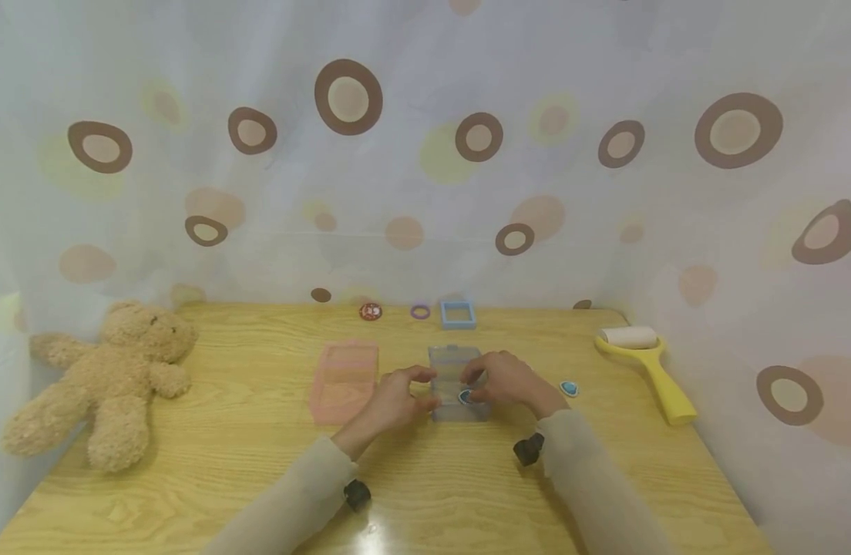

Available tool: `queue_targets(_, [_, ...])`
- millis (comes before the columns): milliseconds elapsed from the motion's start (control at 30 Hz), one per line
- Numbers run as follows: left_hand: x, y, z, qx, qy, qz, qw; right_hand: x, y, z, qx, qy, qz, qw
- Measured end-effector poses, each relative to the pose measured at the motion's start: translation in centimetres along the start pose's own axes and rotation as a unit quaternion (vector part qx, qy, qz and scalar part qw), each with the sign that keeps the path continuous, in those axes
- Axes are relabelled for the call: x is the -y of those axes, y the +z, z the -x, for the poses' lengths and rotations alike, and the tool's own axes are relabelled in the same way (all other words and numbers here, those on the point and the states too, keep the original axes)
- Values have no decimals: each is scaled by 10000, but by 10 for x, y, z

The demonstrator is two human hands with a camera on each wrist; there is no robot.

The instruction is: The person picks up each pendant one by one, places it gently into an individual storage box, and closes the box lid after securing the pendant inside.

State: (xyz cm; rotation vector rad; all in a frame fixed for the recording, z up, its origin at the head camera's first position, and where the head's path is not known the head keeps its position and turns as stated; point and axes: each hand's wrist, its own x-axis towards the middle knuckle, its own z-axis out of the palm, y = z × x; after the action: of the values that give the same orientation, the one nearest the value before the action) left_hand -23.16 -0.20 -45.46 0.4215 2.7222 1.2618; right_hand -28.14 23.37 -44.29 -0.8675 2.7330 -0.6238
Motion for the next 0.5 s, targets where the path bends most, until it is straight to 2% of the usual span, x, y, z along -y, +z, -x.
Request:
queue_targets(267, [-2,0,0,-40,-47,-87,9999,-2,-12,6,-204,99,-403,9989])
queue_targets(500, [-2,0,1,-39,-79,-102,9999,-14,-26,18,-580,476,-664,9950])
